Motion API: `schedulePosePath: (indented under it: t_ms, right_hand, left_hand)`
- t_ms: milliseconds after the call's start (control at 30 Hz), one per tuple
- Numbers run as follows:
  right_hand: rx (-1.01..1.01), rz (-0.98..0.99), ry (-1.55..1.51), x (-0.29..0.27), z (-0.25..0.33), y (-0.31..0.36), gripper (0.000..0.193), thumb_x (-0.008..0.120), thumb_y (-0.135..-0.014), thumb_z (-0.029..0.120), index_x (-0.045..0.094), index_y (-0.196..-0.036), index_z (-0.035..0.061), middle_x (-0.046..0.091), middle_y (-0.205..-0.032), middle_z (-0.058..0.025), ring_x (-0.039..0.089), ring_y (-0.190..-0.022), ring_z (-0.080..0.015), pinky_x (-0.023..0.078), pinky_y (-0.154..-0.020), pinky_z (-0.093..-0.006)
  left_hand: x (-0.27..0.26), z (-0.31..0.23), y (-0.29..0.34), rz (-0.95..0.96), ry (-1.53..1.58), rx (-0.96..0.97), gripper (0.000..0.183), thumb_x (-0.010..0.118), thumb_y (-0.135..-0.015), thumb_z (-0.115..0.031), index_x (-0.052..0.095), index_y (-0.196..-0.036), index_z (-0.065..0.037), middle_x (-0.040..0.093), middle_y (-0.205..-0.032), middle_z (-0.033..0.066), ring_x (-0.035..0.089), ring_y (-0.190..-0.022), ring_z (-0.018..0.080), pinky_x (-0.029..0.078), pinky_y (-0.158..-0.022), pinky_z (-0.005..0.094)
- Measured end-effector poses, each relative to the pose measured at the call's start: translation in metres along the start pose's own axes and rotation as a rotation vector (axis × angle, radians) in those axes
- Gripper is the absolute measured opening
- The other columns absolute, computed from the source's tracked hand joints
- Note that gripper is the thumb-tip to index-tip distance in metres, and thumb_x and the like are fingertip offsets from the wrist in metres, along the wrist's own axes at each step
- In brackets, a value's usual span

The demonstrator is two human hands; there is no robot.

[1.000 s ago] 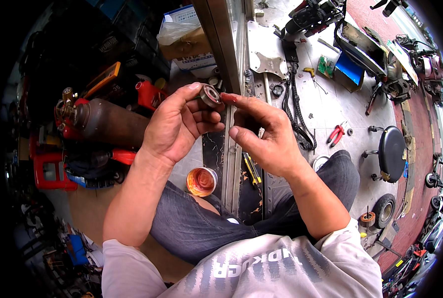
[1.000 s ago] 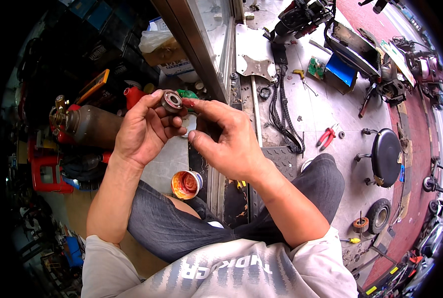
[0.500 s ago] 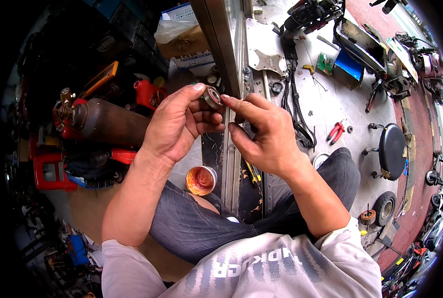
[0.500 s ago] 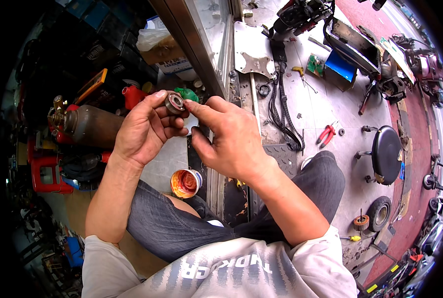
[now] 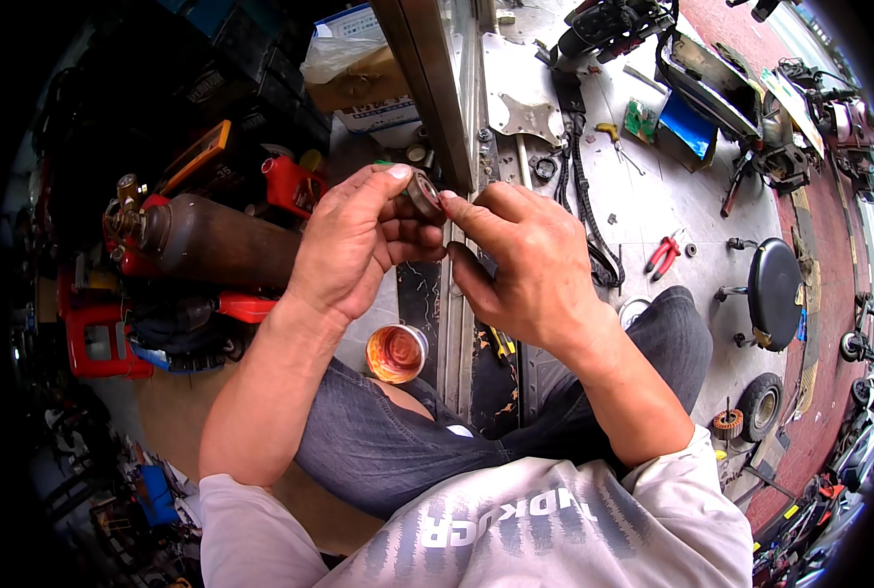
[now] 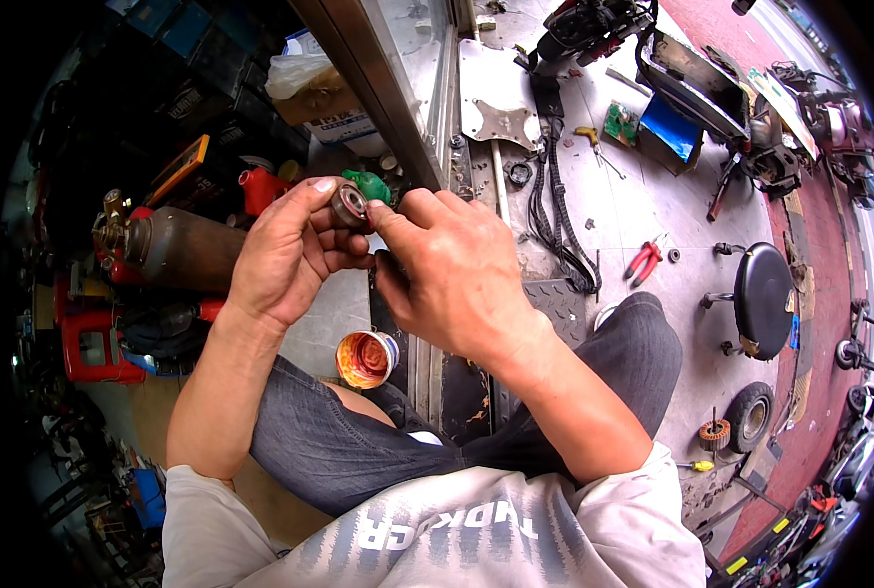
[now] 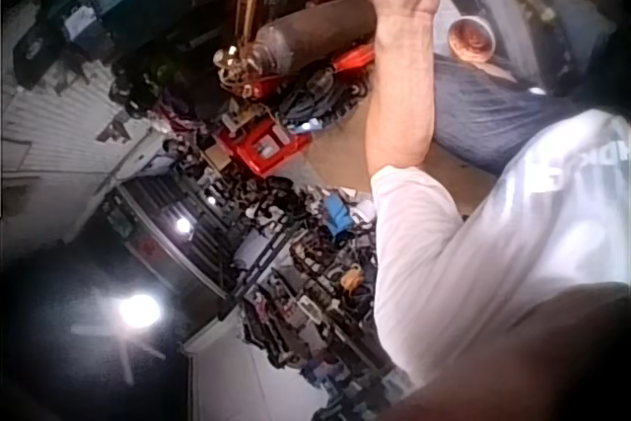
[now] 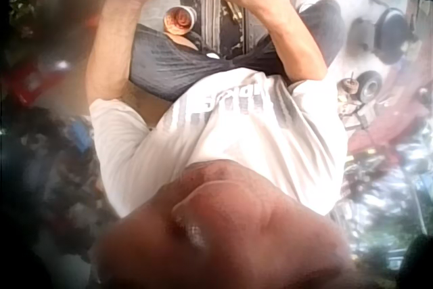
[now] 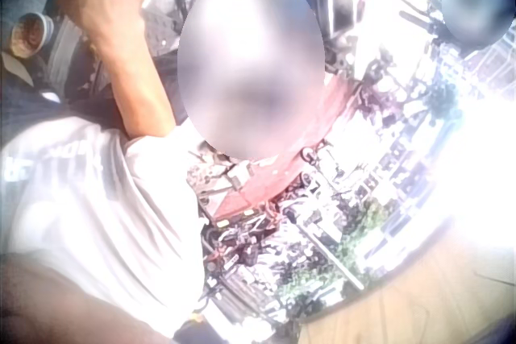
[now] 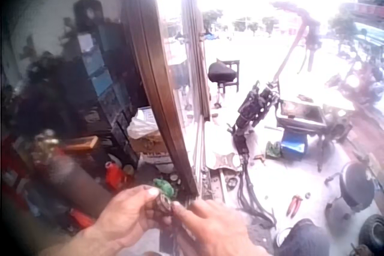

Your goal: The person pries a seal off a wheel bearing with a screwdriver and applies grease from a tub to the bearing using their fingers.

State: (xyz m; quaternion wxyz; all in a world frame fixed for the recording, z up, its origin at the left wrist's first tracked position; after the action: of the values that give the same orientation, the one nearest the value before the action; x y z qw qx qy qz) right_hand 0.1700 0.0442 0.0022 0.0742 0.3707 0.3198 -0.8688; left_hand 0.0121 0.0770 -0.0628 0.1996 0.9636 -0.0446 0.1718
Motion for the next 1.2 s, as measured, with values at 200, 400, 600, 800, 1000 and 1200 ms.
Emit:
schedulePosePath:
  t_ms: [200, 400, 600, 800, 1000, 1200]
  right_hand:
    - [-0.005, -0.009, 0.030, 0.000, 0.003, 0.002, 0.054, 0.080, -0.074, 0.009, 0.075, -0.127, 0.0057, 0.063, -0.092, -0.0113, 0.065, -0.085, -0.0323, 0.053, -0.073, -0.0436]
    - [-0.013, 0.038, 0.074, 0.001, 0.008, 0.002, 0.048, 0.080, -0.078, 0.013, 0.074, -0.125, 0.0029, 0.064, -0.093, -0.0106, 0.065, -0.088, -0.0310, 0.052, -0.075, -0.0439]
    - [-0.032, 0.095, 0.129, 0.002, 0.013, 0.004, 0.044, 0.081, -0.079, 0.017, 0.075, -0.121, 0.0038, 0.065, -0.094, -0.0093, 0.064, -0.092, -0.0300, 0.050, -0.078, -0.0435]
    - [-0.037, 0.193, 0.201, 0.009, 0.016, 0.009, 0.038, 0.081, -0.081, 0.022, 0.076, -0.116, 0.0068, 0.064, -0.093, -0.0065, 0.063, -0.095, -0.0273, 0.048, -0.080, -0.0421]
    - [-0.040, 0.218, 0.072, -0.002, 0.022, 0.010, 0.022, 0.079, -0.083, 0.020, 0.077, -0.101, 0.0079, 0.065, -0.088, -0.0081, 0.066, -0.089, -0.0300, 0.050, -0.077, -0.0442]
    - [0.514, 0.146, -0.718, -0.006, -0.053, 0.014, 0.031, 0.071, -0.087, 0.009, 0.077, -0.116, -0.0004, 0.075, -0.095, -0.0068, 0.068, -0.079, -0.0124, 0.054, -0.075, -0.0286]
  left_hand:
    - [0.001, -0.001, 0.001, -0.024, -0.024, 0.024, 0.025, 0.059, -0.110, -0.026, 0.069, -0.118, -0.005, 0.075, -0.095, 0.0086, 0.075, -0.077, 0.0166, 0.066, -0.069, 0.0320]
    - [0.002, -0.002, 0.002, -0.039, -0.094, 0.051, 0.025, 0.060, -0.110, -0.026, 0.071, -0.118, -0.005, 0.076, -0.096, 0.0077, 0.074, -0.076, 0.0158, 0.065, -0.069, 0.0307]
    - [0.003, -0.002, 0.003, -0.054, -0.237, 0.071, 0.026, 0.060, -0.110, -0.027, 0.072, -0.116, -0.005, 0.075, -0.096, 0.0053, 0.070, -0.074, 0.0136, 0.062, -0.067, 0.0278]
    - [0.005, 0.002, 0.001, -0.050, -0.361, 0.087, 0.024, 0.063, -0.109, -0.027, 0.072, -0.113, -0.005, 0.074, -0.091, 0.0041, 0.069, -0.071, 0.0113, 0.060, -0.064, 0.0260]
    - [0.004, 0.009, -0.003, -0.024, -0.391, 0.072, 0.024, 0.064, -0.109, -0.026, 0.071, -0.115, -0.005, 0.074, -0.092, 0.0055, 0.070, -0.072, 0.0132, 0.061, -0.067, 0.0286]
    - [0.017, 0.004, 0.002, 0.138, -0.024, -0.017, 0.028, 0.058, -0.110, -0.025, 0.068, -0.124, -0.003, 0.075, -0.097, 0.0110, 0.074, -0.080, 0.0193, 0.066, -0.073, 0.0383]
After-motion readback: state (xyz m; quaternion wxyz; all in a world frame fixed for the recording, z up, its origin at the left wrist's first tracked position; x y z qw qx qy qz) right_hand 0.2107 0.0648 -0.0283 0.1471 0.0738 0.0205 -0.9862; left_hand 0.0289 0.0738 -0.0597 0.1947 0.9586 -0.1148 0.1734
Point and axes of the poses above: each hand's wrist, its own y-axis away from the middle knuckle, its own x-axis out of the palm, z = x × y, the point moved 10 cm from there along -y, towards the middle knuckle
